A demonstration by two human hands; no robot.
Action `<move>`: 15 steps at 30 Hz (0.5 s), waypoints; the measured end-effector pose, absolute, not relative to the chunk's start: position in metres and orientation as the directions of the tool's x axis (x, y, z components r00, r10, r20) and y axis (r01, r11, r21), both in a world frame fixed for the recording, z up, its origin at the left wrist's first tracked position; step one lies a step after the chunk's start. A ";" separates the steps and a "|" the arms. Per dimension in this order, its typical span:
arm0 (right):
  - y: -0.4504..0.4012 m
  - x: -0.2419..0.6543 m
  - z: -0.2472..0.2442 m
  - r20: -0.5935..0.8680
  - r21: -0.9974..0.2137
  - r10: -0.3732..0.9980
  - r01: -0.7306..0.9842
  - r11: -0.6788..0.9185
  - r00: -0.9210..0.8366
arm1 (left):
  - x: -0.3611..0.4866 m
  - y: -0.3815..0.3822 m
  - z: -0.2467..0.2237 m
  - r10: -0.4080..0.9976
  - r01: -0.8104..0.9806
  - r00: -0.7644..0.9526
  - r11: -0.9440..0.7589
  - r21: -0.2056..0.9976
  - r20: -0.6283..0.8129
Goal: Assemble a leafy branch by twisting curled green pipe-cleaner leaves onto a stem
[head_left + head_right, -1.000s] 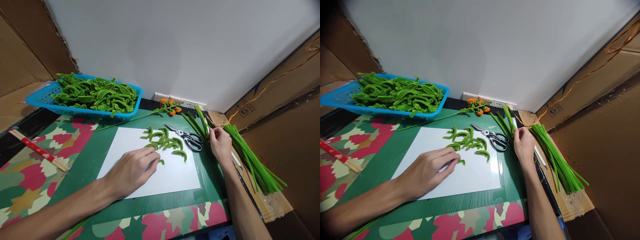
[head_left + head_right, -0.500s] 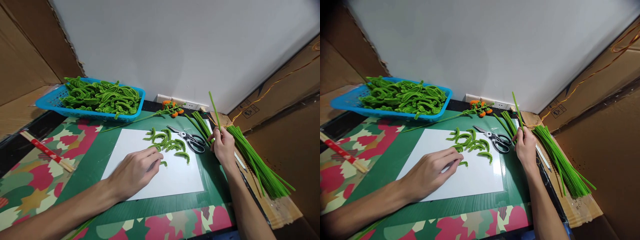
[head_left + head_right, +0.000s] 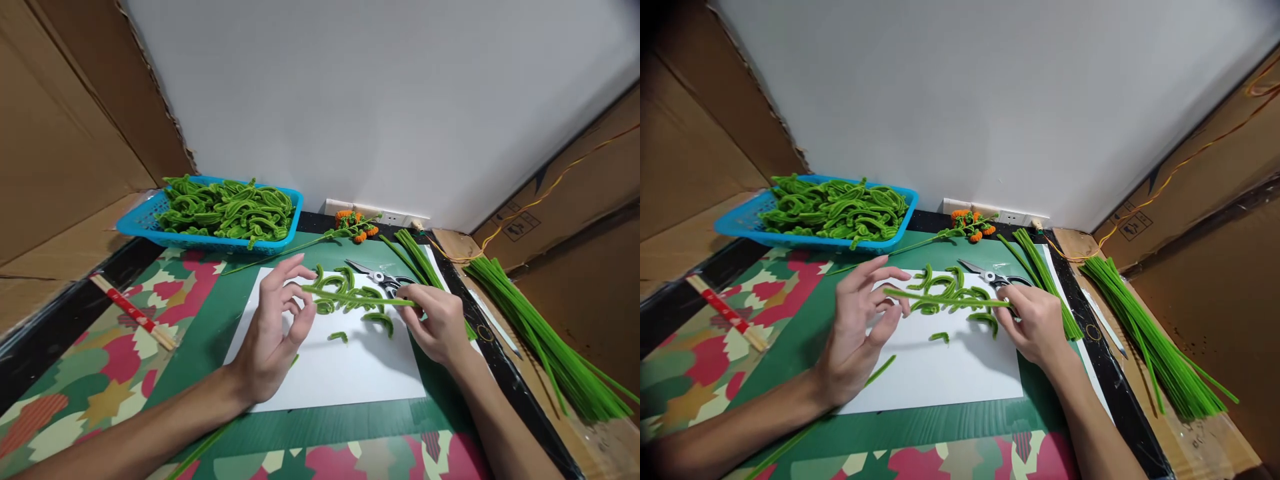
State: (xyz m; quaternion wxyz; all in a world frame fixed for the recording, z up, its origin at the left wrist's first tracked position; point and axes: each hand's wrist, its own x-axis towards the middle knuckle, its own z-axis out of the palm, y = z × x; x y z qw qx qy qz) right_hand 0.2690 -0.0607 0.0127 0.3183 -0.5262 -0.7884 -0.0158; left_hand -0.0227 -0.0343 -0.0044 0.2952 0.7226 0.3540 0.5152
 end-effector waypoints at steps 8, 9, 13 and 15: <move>-0.058 0.267 0.008 0.451 -0.236 0.847 0.878 0.415 -0.279 | -0.033 -0.032 -0.007 0.814 0.211 0.362 -0.545 0.811 0.454; -0.058 0.268 0.008 0.452 -0.232 0.849 0.882 0.410 -0.275 | -0.033 -0.031 -0.006 0.809 0.217 0.360 -0.557 0.802 0.464; -0.059 0.265 0.010 0.434 -0.346 0.878 0.862 0.370 -0.202 | -0.029 -0.029 0.001 0.759 0.268 0.371 -0.639 0.721 0.535; -0.060 0.262 0.013 0.375 -0.495 0.911 0.794 0.353 -0.171 | -0.027 -0.028 0.004 0.751 0.286 0.357 -0.654 0.700 0.556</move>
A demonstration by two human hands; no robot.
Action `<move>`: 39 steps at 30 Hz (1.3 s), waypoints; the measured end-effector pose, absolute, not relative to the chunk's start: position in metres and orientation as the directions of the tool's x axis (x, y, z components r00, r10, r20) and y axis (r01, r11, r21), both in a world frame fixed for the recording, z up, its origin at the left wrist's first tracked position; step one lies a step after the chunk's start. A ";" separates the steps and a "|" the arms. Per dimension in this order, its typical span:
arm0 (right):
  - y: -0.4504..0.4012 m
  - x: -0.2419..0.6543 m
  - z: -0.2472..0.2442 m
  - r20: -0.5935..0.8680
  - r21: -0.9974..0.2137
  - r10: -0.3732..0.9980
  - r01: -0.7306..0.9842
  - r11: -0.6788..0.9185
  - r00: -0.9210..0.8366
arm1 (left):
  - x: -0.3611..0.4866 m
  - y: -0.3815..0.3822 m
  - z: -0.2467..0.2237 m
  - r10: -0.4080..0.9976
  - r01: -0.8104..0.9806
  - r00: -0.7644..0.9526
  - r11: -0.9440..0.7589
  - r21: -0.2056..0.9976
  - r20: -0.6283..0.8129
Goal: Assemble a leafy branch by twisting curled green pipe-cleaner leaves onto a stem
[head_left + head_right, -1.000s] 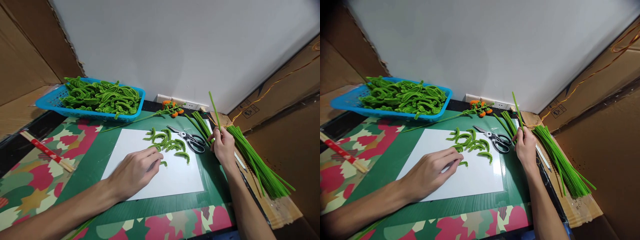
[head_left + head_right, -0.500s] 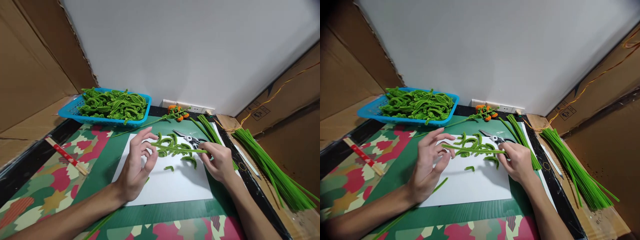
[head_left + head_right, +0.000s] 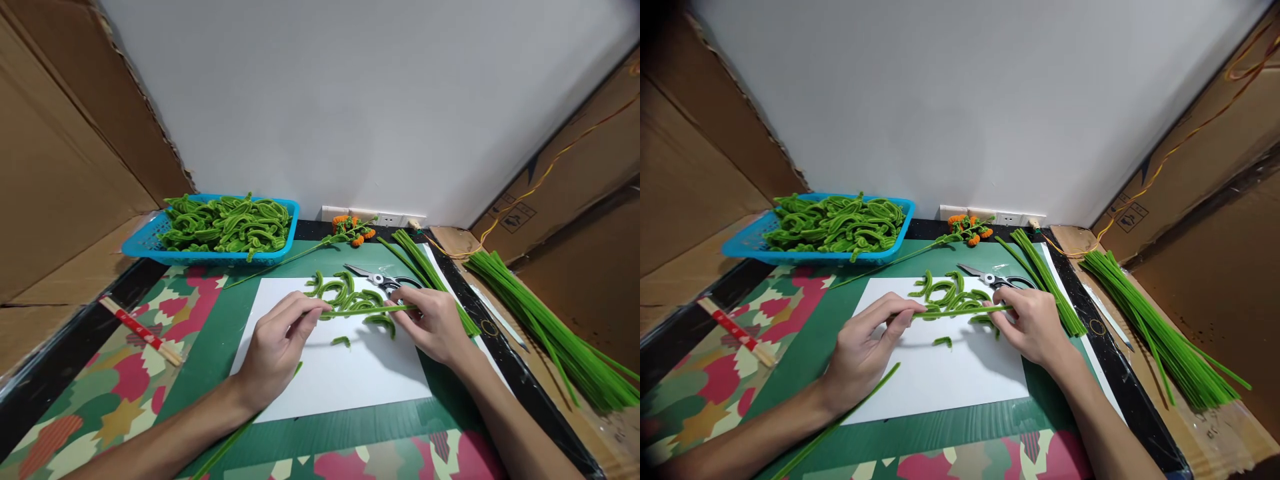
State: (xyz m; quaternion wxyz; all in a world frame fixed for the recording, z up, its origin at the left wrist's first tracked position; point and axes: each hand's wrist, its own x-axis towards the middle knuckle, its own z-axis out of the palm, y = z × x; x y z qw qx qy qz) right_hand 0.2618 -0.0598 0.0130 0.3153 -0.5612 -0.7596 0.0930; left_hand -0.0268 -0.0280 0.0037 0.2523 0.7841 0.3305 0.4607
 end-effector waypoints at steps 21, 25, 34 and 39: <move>-0.071 0.236 0.029 0.279 -0.902 0.900 -0.413 0.126 -0.335 | -0.023 -0.040 0.020 0.846 0.233 0.450 -0.420 0.877 0.286; -0.071 0.222 0.025 0.245 -0.930 0.927 -0.338 0.143 -0.283 | -0.020 -0.043 0.027 0.872 0.120 0.489 -0.085 0.989 0.016; -0.068 0.195 -0.006 0.275 -0.942 0.959 -0.179 0.283 0.067 | -0.014 -0.048 0.025 0.552 0.164 0.761 0.344 0.925 -0.340; -0.072 0.184 -0.001 0.160 -0.883 0.987 -0.449 0.136 -0.016 | -0.011 -0.057 0.023 0.533 0.175 0.785 0.299 0.938 -0.316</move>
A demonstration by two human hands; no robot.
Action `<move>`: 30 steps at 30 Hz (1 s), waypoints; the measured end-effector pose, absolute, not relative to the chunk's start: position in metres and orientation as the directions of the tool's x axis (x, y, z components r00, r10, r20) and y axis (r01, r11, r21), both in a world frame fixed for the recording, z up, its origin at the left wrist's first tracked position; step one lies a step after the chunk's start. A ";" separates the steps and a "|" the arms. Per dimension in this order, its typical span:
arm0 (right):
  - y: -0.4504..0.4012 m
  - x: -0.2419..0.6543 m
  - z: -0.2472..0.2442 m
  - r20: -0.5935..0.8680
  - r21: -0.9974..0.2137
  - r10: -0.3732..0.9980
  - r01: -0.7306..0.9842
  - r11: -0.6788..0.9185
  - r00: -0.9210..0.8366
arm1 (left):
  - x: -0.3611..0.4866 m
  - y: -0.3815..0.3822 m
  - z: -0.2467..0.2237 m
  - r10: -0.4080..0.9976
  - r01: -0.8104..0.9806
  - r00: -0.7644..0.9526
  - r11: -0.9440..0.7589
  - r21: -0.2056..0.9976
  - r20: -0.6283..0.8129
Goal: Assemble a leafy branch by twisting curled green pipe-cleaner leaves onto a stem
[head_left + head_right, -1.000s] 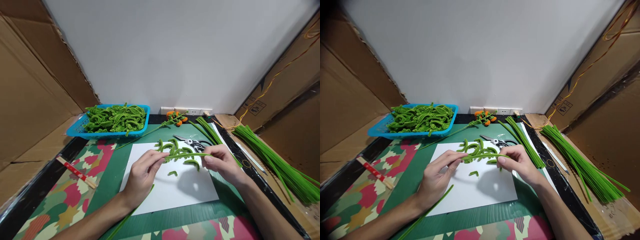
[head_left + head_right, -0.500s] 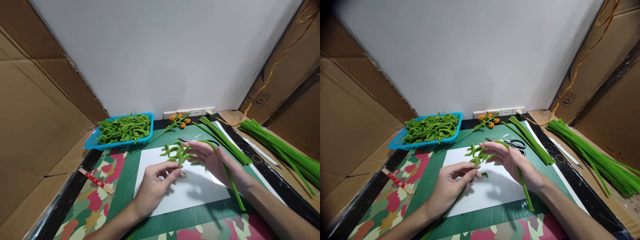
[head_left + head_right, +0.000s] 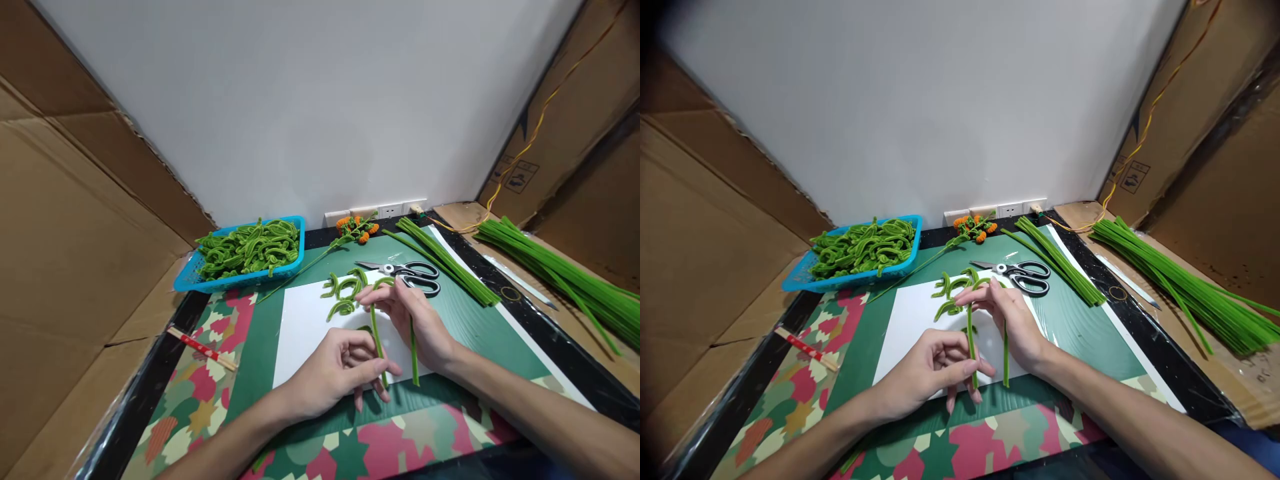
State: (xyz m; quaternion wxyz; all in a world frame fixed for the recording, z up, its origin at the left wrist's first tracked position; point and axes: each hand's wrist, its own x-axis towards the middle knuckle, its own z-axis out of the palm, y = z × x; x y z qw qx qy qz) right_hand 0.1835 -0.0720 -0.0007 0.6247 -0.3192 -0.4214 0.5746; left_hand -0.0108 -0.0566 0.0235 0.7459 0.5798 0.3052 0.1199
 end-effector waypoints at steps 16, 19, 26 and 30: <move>-0.089 0.179 0.001 0.383 -0.913 0.922 -0.129 0.386 0.052 | 0.000 -0.061 0.011 0.495 0.185 0.804 0.316 0.931 -0.328; -0.093 0.178 0.001 0.385 -0.912 0.919 -0.119 0.393 0.084 | 0.003 -0.063 0.014 0.481 0.208 0.810 0.299 0.931 -0.336; -0.090 0.177 -0.003 0.291 -0.936 0.957 -0.204 0.288 0.015 | 0.002 -0.064 0.014 0.451 0.175 0.822 0.382 0.908 -0.348; -0.087 0.177 -0.004 0.226 -0.957 0.974 -0.188 0.222 -0.002 | 0.002 -0.063 0.010 0.459 0.169 0.812 0.406 0.898 -0.360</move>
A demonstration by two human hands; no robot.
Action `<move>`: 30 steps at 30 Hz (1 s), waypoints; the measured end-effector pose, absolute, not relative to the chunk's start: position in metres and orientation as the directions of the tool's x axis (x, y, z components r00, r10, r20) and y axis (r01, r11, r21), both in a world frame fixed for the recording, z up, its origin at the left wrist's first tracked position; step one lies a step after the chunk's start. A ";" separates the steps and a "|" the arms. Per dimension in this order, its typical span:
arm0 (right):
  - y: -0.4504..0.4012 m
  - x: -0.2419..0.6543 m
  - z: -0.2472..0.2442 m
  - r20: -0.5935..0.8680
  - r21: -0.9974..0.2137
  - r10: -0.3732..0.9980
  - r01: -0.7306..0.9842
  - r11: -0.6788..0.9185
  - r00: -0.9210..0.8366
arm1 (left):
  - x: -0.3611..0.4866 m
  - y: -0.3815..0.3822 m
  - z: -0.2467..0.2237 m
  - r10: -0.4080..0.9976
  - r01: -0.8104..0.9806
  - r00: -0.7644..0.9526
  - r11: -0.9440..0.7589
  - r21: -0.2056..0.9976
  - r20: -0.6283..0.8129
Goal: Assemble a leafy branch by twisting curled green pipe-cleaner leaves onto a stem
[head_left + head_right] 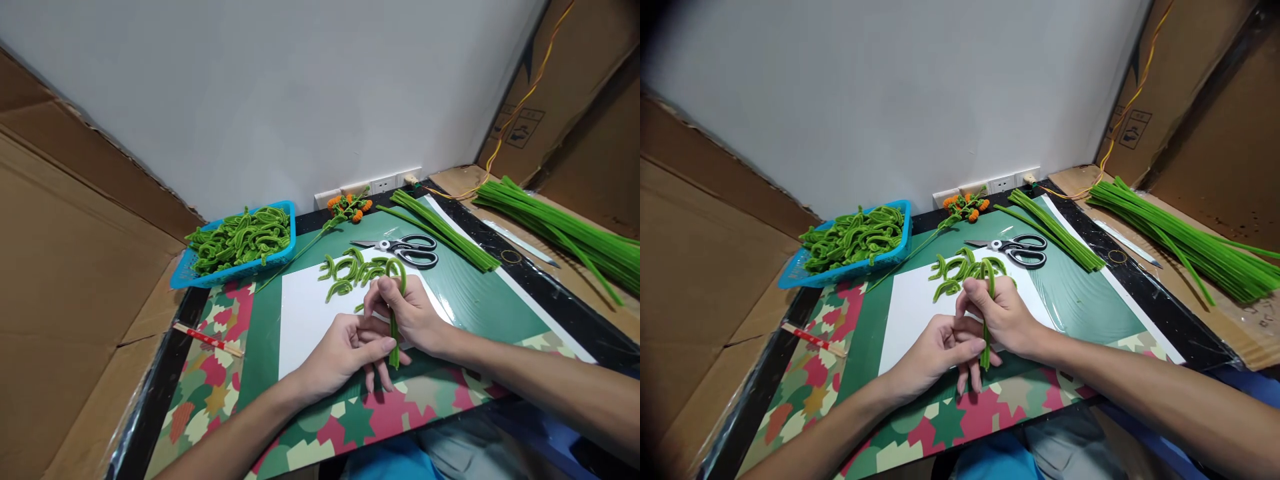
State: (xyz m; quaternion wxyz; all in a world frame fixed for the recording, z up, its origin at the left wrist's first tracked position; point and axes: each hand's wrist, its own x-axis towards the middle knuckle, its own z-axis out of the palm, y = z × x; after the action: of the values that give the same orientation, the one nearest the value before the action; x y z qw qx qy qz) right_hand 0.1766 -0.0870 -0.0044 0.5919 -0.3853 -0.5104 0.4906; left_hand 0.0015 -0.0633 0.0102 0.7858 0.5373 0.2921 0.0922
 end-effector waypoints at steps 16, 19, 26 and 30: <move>-0.082 0.189 0.005 0.263 -0.944 0.939 -0.261 0.203 -0.221 | -0.001 -0.068 0.013 0.472 0.210 0.800 0.360 0.909 -0.372; -0.079 0.196 0.010 0.287 -0.907 0.932 -0.376 0.189 -0.222 | -0.002 -0.067 0.015 0.485 0.191 0.795 0.371 0.909 -0.365; -0.073 0.203 0.015 0.160 -0.840 0.975 -0.540 0.053 -0.152 | -0.004 -0.065 0.018 0.530 0.108 0.791 0.370 0.923 -0.305; -0.072 0.204 0.010 0.182 -0.845 0.977 -0.525 0.098 -0.112 | -0.004 -0.064 0.018 0.527 0.079 0.796 0.398 0.914 -0.299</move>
State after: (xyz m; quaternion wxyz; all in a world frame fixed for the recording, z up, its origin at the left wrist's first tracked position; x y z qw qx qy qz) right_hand 0.2043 -0.0716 0.0103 0.6100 -0.2684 -0.4205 0.6157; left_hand -0.0036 -0.0640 0.0185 0.7856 0.5299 0.2861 0.1424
